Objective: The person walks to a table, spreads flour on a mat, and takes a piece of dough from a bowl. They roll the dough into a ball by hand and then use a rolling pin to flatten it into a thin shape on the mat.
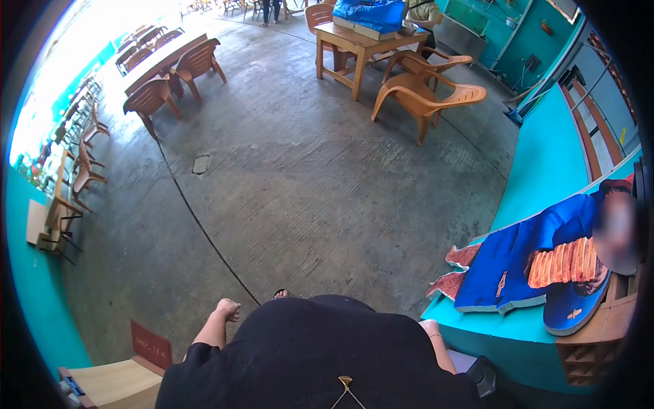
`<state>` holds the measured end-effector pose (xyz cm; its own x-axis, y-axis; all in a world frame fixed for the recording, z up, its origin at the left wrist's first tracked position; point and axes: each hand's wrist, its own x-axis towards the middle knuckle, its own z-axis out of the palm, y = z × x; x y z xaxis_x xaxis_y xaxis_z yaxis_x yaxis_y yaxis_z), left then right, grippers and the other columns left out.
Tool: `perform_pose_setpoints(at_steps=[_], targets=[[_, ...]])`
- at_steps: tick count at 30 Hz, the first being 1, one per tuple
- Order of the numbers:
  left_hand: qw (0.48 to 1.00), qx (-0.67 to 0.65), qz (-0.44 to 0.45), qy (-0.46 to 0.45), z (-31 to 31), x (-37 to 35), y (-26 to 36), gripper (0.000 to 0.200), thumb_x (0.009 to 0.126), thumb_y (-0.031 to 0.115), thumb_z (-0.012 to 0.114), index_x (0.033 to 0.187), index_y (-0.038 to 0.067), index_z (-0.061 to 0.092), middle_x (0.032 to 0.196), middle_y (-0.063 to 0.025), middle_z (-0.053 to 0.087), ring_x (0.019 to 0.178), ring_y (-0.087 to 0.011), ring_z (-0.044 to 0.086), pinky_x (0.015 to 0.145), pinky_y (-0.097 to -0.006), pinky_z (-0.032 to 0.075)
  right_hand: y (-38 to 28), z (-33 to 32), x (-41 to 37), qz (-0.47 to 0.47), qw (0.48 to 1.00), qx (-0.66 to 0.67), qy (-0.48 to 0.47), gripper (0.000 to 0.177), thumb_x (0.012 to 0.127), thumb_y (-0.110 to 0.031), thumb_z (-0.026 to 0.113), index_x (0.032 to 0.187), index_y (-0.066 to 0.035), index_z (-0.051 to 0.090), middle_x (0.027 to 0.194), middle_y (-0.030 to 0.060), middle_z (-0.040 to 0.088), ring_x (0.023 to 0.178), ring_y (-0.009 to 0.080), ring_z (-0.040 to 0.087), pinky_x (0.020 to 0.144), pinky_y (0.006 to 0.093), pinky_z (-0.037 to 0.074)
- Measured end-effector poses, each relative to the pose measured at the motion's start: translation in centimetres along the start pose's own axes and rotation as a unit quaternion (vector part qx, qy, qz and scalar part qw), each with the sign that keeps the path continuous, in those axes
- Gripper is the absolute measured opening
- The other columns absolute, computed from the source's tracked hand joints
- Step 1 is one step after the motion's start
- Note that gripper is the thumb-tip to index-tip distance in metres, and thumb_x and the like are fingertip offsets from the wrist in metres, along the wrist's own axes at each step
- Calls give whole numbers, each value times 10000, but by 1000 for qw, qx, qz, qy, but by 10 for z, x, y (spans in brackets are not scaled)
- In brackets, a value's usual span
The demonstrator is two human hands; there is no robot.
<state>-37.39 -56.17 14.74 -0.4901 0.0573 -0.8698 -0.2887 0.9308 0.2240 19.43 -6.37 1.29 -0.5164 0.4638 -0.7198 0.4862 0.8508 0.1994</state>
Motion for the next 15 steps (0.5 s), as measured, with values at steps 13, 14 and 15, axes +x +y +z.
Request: perform_pose_setpoints(at_steps=[13,14,15], targets=[[999,-40,11,25,3,-10,17,235,918,201,633,1015,-13,649,860,-126,658,652,-240,660,585,-402,588,4,-20,-10,237,866,424,-119,220,864,-279,493,846,-139,661,855,142,682,767,318,685,628,433,542],[998,-59,12,19,4,-3,14,225,917,197,634,1008,-8,654,843,-119,655,643,-235,657,582,-399,587,1,-23,-8,245,855,441,-120,218,869,-273,488,854,-134,656,856,147,679,765,321,683,624,434,542],[997,-78,12,14,4,3,10,215,917,193,634,1002,-3,659,826,-113,652,635,-230,654,580,-397,586,1,-27,-6,255,843,458,-121,217,874,-266,483,861,-129,651,857,152,677,762,324,682,621,436,542]])
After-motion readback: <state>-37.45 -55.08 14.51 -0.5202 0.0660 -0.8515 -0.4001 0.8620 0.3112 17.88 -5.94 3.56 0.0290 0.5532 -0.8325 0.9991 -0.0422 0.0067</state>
